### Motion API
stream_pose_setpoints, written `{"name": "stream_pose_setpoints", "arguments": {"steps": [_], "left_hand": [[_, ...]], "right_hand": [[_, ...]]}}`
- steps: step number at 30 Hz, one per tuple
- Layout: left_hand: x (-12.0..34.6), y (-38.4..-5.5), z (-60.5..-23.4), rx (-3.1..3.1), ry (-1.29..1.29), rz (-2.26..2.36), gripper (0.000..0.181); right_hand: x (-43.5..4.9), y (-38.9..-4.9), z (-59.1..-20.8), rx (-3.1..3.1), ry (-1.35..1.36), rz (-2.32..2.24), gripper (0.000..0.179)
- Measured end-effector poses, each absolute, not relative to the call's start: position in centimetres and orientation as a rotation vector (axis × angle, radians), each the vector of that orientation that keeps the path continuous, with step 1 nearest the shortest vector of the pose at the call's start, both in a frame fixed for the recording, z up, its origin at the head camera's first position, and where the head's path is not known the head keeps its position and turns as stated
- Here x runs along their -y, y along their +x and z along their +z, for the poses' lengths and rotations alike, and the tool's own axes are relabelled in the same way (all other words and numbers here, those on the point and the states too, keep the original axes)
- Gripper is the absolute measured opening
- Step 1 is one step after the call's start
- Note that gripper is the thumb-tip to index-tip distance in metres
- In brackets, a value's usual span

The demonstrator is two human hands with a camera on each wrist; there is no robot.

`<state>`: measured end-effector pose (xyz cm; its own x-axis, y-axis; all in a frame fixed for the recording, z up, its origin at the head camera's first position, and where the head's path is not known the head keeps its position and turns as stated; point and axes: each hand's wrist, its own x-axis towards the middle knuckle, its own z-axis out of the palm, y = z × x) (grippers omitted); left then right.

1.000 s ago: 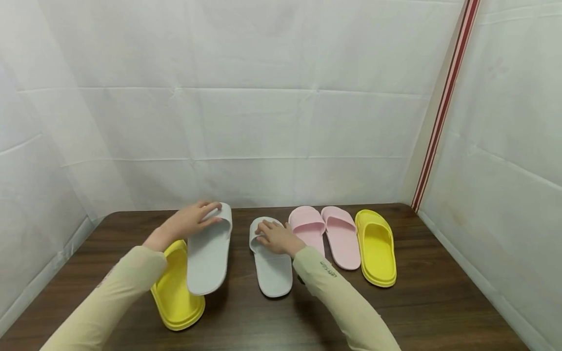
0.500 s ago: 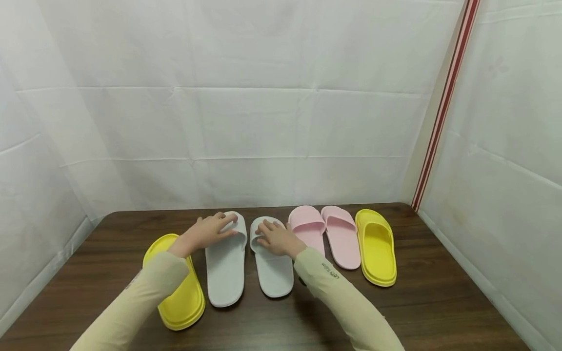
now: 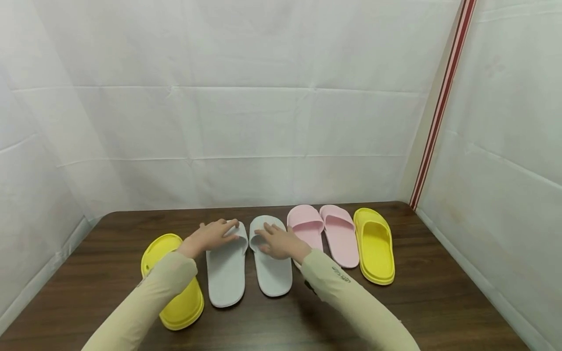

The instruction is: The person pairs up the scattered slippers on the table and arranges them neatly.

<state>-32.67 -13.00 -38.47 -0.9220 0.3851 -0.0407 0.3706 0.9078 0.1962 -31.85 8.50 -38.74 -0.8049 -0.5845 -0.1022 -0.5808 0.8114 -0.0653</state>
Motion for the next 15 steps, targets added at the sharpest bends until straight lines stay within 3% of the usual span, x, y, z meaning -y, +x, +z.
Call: {"name": "stream_pose_setpoints", "arguments": {"steps": [15], "left_hand": [[13.5, -27.7, -37.3, -3.042, 0.741, 0.170, 0.043]], "right_hand": [[-11.0, -28.9, -39.0, -2.839, -1.083, -0.020, 0.051]]}}
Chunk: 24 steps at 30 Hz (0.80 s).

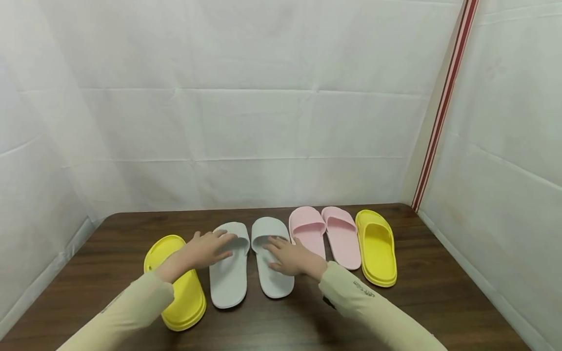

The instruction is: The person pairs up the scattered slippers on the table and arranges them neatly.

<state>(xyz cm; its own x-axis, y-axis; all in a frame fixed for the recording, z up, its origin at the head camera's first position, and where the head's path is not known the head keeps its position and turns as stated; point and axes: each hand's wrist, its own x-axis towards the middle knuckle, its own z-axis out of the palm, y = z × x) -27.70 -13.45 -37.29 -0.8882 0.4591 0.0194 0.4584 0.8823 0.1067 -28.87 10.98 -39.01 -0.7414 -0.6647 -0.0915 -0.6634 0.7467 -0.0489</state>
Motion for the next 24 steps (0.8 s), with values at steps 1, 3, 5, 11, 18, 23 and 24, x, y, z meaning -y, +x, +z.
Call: {"name": "stream_pose_setpoints", "arguments": {"steps": [1, 3, 5, 11, 18, 23, 24], "left_hand": [[13.4, -27.3, -37.4, -3.050, 0.758, 0.148, 0.042], [13.2, -26.4, -37.5, -3.065, 0.801, 0.103, 0.042], [13.1, -25.7, -37.7, -3.084, 0.861, 0.057, 0.041], [13.2, -23.9, -38.4, -3.145, 1.084, -0.041, 0.035], [13.7, -22.3, -39.3, -3.083, 1.225, -0.085, 0.039], [14.2, -22.0, -40.3, -3.026, 1.285, -0.116, 0.048], [14.4, -22.0, -40.6, -3.018, 1.300, -0.123, 0.049]], "right_hand": [[-11.1, -28.7, -39.1, -2.831, -1.079, -0.016, 0.051], [-11.4, -28.3, -39.4, -2.820, -1.071, -0.002, 0.051], [-11.6, -27.9, -39.5, -2.812, -1.067, 0.009, 0.050], [-11.9, -27.0, -39.4, -2.800, -1.095, 0.022, 0.050], [-12.1, -26.3, -39.2, -2.766, -1.118, 0.015, 0.053], [-12.4, -26.1, -39.8, -2.774, -1.181, 0.076, 0.058], [-12.5, -26.0, -40.0, -2.775, -1.199, 0.099, 0.058]]}}
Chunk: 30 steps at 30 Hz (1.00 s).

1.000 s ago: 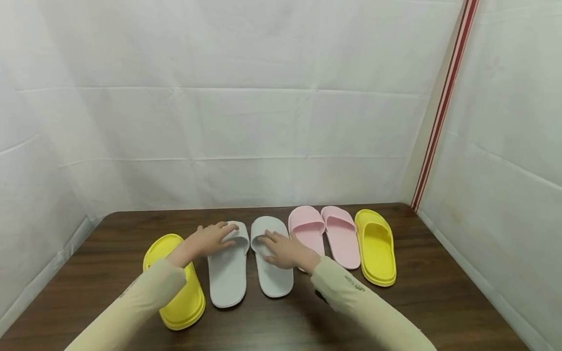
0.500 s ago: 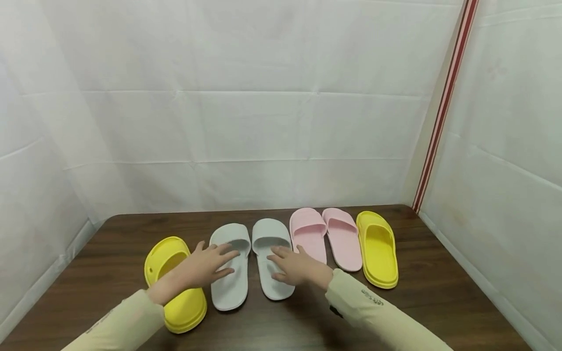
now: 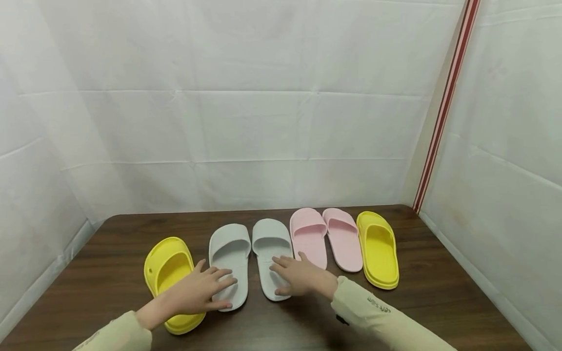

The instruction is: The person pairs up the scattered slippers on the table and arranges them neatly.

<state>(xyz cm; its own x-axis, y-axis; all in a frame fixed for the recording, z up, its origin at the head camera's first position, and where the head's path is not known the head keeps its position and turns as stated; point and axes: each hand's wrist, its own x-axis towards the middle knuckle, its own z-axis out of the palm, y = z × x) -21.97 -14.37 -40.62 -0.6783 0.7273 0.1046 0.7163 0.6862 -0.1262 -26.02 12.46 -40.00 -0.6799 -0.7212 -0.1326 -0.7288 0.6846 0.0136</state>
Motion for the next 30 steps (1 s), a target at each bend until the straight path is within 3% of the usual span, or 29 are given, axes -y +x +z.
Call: {"name": "stream_pose_setpoints", "arguments": {"steps": [15, 30], "left_hand": [[14.3, -21.9, -41.4, 2.728, -1.204, 0.157, 0.040], [14.2, -23.8, -40.9, 2.900, -1.112, 0.059, 0.043]], "right_hand": [[-12.4, -25.6, -41.4, -2.782, -1.291, 0.324, 0.055], [-11.5, -26.6, -41.3, -2.784, -1.193, 0.215, 0.057]]}}
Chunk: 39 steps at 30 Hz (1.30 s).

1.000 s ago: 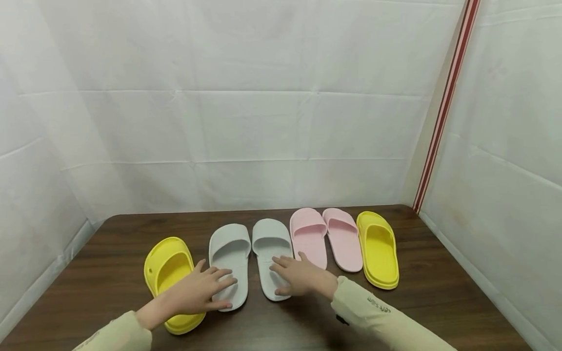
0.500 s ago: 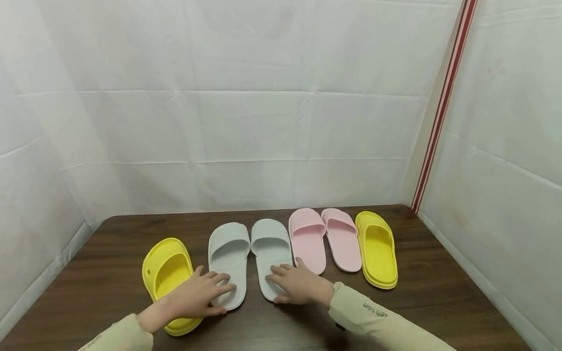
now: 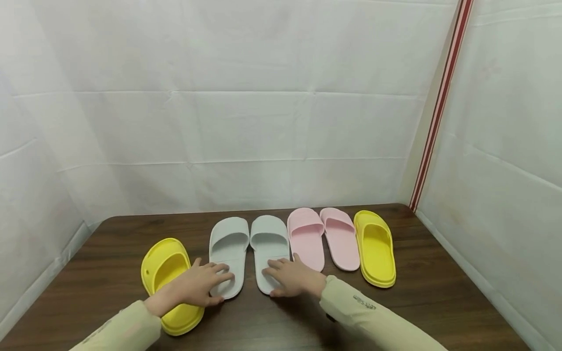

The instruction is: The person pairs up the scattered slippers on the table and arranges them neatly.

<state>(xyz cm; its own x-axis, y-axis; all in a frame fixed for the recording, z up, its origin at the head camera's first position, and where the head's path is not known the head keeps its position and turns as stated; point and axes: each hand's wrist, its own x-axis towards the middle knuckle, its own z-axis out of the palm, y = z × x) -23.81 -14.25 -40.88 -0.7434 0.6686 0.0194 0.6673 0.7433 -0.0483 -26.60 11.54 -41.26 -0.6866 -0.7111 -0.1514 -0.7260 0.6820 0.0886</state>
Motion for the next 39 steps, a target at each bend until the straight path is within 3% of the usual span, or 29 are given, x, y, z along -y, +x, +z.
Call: {"name": "stream_pose_setpoints", "arguments": {"steps": [20, 28, 39], "left_hand": [[15.0, -25.6, -40.9, 3.002, -0.996, -0.010, 0.046], [16.0, -24.6, -39.8, 2.951, -0.985, -0.066, 0.044], [18.6, -24.0, -38.4, 2.814, -0.882, -0.065, 0.037]], "right_hand": [[-11.2, -28.9, -41.3, -2.800, -1.088, -0.001, 0.051], [-15.6, -30.1, -40.5, -2.933, -1.153, -0.215, 0.047], [-22.2, -32.0, -38.6, -3.081, -0.982, -0.322, 0.048]]}}
